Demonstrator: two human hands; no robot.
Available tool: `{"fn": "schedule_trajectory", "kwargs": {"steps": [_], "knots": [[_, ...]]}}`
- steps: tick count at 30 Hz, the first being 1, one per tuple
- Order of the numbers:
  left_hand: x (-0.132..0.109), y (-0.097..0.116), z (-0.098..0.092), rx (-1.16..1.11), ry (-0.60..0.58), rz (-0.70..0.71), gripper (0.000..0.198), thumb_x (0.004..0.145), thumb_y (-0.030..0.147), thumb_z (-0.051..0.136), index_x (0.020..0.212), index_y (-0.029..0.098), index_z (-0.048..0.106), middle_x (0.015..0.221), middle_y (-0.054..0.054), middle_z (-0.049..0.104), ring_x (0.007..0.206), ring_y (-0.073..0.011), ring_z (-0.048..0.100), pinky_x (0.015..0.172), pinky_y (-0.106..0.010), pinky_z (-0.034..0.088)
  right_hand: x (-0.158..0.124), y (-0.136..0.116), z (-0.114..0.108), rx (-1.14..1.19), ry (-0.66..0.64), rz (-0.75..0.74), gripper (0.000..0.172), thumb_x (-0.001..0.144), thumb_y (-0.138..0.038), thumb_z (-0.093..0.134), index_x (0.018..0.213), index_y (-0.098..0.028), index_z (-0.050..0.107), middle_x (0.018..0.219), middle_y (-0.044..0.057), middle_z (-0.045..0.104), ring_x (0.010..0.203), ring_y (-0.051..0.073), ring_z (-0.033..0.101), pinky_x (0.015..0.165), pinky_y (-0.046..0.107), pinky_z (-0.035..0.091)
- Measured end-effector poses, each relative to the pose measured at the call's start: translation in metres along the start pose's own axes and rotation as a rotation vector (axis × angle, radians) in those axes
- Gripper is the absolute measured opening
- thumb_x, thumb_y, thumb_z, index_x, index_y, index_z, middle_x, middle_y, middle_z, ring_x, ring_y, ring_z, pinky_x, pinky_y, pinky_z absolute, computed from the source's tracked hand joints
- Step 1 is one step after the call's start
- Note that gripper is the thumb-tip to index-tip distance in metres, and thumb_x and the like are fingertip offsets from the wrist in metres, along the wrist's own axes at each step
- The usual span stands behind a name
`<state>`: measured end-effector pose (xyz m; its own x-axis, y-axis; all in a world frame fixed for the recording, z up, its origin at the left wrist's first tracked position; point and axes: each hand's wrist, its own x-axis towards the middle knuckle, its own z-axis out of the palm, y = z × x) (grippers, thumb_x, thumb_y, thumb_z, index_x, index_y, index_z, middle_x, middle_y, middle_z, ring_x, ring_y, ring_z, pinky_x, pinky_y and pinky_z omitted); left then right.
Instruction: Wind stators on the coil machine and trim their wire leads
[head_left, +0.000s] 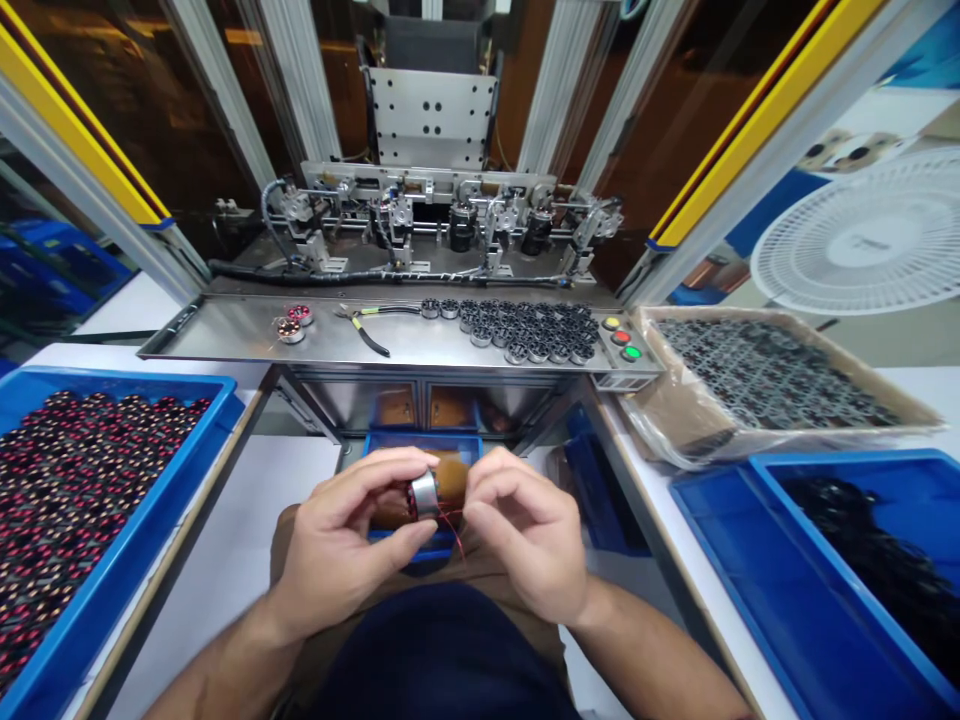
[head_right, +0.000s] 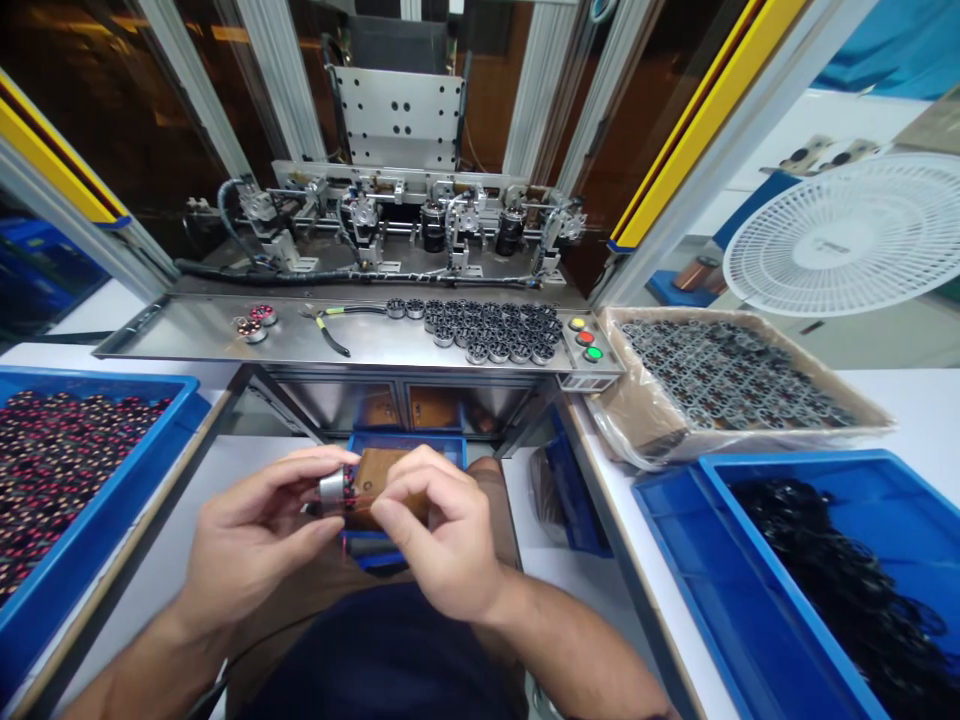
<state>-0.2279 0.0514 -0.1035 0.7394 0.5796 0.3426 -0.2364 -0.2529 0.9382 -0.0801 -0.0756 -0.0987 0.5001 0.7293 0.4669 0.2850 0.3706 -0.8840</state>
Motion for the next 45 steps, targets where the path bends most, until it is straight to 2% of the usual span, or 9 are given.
{"fn": "schedule_trajectory", "kwargs": {"steps": [4,7,12,19,22,27,36,40,45], "knots": [[-0.004,0.001,-0.011,0.405,-0.055,0.234,0.058,0.070,0.006,0.076,0.123,0.026,0.065,0.118,-0.007,0.071,0.112,-0.0246,0.066,0.099,-0.033,0.053,0.007,-0.002,-0.025,-0.002,-0.020,0.118,0.016,0.089,-0.028,0.063,0.079,-0.016,0.064,0.078,0.003,0.059,0.073,0.015,0.056,0.067,0.028,0.046],[-0.003,0.004,-0.014,0.574,-0.115,0.370,0.070,0.070,0.006,0.076,0.134,0.026,0.055,0.121,-0.006,0.071,0.108,-0.0217,0.068,0.096,-0.030,0.054,0.015,-0.015,-0.031,-0.105,-0.238,0.091,0.024,0.083,-0.038,0.071,0.082,-0.014,0.066,0.082,0.005,0.061,0.076,0.016,0.057,0.070,0.029,0.046],[0.001,0.013,-0.014,0.657,-0.184,0.542,0.068,0.073,0.002,0.073,0.136,0.017,0.051,0.117,-0.010,0.071,0.106,-0.0185,0.068,0.095,-0.027,0.054,0.027,-0.037,-0.018,-0.207,-0.539,0.107,0.013,0.088,-0.020,0.063,0.077,-0.013,0.064,0.077,0.004,0.062,0.074,0.013,0.057,0.070,0.026,0.046],[-0.003,0.025,-0.025,0.557,-0.324,0.429,0.043,0.077,0.005,0.070,0.118,0.018,0.062,0.120,-0.010,0.069,0.109,-0.0172,0.067,0.092,-0.025,0.057,0.051,-0.032,-0.039,-0.398,-0.637,-0.134,0.013,0.091,-0.017,0.061,0.080,-0.014,0.067,0.077,0.005,0.066,0.075,0.014,0.058,0.072,0.030,0.047],[-0.004,0.024,-0.027,0.557,-0.274,0.405,0.042,0.076,0.007,0.072,0.116,0.018,0.062,0.117,-0.009,0.070,0.107,-0.0164,0.068,0.095,-0.024,0.056,0.052,-0.034,-0.046,-0.624,-0.472,-0.269,0.010,0.092,-0.016,0.059,0.085,-0.014,0.067,0.081,0.007,0.066,0.077,0.016,0.058,0.071,0.032,0.048],[-0.005,0.020,-0.022,0.655,-0.168,0.437,0.042,0.077,0.008,0.072,0.116,0.017,0.063,0.117,-0.008,0.069,0.107,-0.0150,0.067,0.098,-0.021,0.052,0.037,-0.047,-0.021,-0.664,-0.473,-0.523,0.029,0.090,-0.039,0.064,0.097,-0.011,0.062,0.090,0.012,0.066,0.082,0.019,0.058,0.070,0.034,0.049],[-0.014,0.021,-0.045,0.611,-0.211,0.307,0.040,0.077,0.011,0.072,0.115,0.023,0.064,0.116,-0.005,0.071,0.107,-0.0142,0.068,0.097,-0.020,0.053,0.042,-0.038,0.007,-0.803,-0.708,-0.885,0.023,0.092,-0.010,0.043,0.086,-0.009,0.066,0.079,0.011,0.064,0.073,0.020,0.055,0.063,0.036,0.044],[-0.027,0.015,-0.072,0.433,-0.077,0.142,0.043,0.075,0.011,0.075,0.113,0.028,0.066,0.114,-0.002,0.073,0.107,-0.0170,0.069,0.096,-0.025,0.055,0.067,-0.022,0.009,-0.764,-0.766,-0.897,0.027,0.095,-0.011,0.039,0.088,-0.010,0.065,0.078,0.011,0.065,0.072,0.020,0.054,0.065,0.036,0.045],[-0.038,0.007,-0.083,0.180,0.318,0.146,0.044,0.076,0.005,0.073,0.114,0.026,0.068,0.118,-0.004,0.071,0.111,-0.0187,0.067,0.092,-0.025,0.058,0.145,0.050,0.043,-0.854,-0.513,-0.512,0.031,0.092,-0.041,0.060,0.107,-0.014,0.063,0.104,0.013,0.067,0.100,0.023,0.059,0.090,0.037,0.048]]}}
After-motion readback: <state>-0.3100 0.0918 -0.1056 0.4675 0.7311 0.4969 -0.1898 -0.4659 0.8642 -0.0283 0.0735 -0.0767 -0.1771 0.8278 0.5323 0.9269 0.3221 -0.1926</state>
